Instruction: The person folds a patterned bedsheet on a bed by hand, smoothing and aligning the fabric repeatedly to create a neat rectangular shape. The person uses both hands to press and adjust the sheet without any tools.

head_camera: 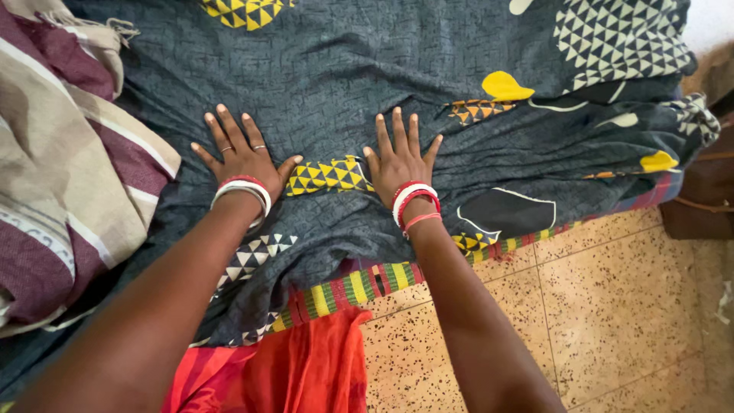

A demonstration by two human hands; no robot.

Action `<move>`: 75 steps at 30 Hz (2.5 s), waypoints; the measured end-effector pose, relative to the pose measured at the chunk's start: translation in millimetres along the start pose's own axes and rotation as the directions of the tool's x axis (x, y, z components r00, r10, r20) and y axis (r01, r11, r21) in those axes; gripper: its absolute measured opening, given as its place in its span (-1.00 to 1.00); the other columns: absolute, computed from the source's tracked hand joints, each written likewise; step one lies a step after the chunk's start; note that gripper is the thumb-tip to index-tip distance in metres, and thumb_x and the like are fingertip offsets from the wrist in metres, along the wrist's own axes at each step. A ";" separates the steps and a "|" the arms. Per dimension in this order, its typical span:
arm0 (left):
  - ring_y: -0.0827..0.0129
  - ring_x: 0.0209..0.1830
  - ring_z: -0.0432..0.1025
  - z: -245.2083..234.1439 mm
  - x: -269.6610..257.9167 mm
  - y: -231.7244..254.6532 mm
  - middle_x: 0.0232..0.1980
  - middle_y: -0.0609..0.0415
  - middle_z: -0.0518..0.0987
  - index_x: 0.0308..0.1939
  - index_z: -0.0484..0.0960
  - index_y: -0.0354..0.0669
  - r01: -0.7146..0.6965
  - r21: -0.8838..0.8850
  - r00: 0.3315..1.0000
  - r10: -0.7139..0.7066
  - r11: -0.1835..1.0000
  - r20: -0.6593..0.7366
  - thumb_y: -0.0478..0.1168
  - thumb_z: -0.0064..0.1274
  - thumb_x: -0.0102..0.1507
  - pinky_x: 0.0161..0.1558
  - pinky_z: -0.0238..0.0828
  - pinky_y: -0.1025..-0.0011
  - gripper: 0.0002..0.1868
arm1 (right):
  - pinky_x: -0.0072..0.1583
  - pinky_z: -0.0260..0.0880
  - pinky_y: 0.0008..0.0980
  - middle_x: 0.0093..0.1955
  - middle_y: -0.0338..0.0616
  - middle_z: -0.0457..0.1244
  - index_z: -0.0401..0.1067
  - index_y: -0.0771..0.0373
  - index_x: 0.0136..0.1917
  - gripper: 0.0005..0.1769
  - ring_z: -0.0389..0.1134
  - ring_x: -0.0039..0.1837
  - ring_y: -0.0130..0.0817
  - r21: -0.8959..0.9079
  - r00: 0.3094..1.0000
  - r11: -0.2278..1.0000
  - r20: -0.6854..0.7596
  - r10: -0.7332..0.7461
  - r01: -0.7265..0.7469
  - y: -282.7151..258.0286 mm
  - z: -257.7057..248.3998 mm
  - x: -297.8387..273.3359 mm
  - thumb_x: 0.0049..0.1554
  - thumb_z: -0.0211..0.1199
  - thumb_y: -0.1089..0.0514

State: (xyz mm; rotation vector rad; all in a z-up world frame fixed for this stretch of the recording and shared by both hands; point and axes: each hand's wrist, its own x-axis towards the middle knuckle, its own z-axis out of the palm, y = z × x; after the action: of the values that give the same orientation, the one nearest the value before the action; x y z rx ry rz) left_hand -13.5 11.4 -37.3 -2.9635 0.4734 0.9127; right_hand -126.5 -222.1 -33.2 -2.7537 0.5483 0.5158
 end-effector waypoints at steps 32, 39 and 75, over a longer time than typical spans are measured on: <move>-0.26 0.62 -0.62 14.5 3.0 -3.7 0.62 -0.48 -0.42 0.58 -0.12 -0.45 -0.033 0.025 0.989 0.037 0.999 -0.143 0.50 -0.24 0.26 0.34 -0.58 -0.57 0.19 | 0.52 -0.47 0.46 0.72 -0.06 -0.28 -0.09 0.16 0.64 -0.17 -0.29 0.69 -0.04 0.031 0.999 0.999 -0.036 -0.024 0.025 -39.0 3.5 42.9 0.30 -0.09 -0.33; -0.27 0.64 -0.61 15.0 1.0 -3.2 0.63 -0.48 -0.41 0.59 -0.11 -0.43 -0.035 0.000 0.989 0.035 0.999 -0.142 0.50 -0.24 0.26 0.35 -0.58 -0.58 0.19 | 0.51 -0.44 0.51 0.72 -0.11 -0.26 -0.07 0.08 0.64 -0.20 -0.25 0.69 -0.07 -0.011 0.999 0.999 -0.015 -0.033 0.033 -26.9 -2.3 45.8 0.29 -0.07 -0.31; -0.29 0.63 -0.58 8.7 1.2 -0.9 0.63 -0.47 -0.40 0.58 -0.09 -0.42 -0.021 -0.001 0.991 0.021 1.000 -0.131 0.47 -0.18 0.24 0.35 -0.57 -0.57 0.18 | 0.51 -0.34 0.45 0.71 -0.07 -0.23 -0.04 0.10 0.64 -0.20 -0.29 0.70 0.00 0.022 0.978 0.978 -0.017 -0.207 0.208 -53.2 0.6 28.1 0.28 -0.03 -0.28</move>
State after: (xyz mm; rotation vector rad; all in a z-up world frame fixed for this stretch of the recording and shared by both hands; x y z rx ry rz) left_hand -17.1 12.7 -45.2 -3.0389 0.5076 0.7234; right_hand -80.4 -183.5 -34.0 -2.7514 0.2629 0.4364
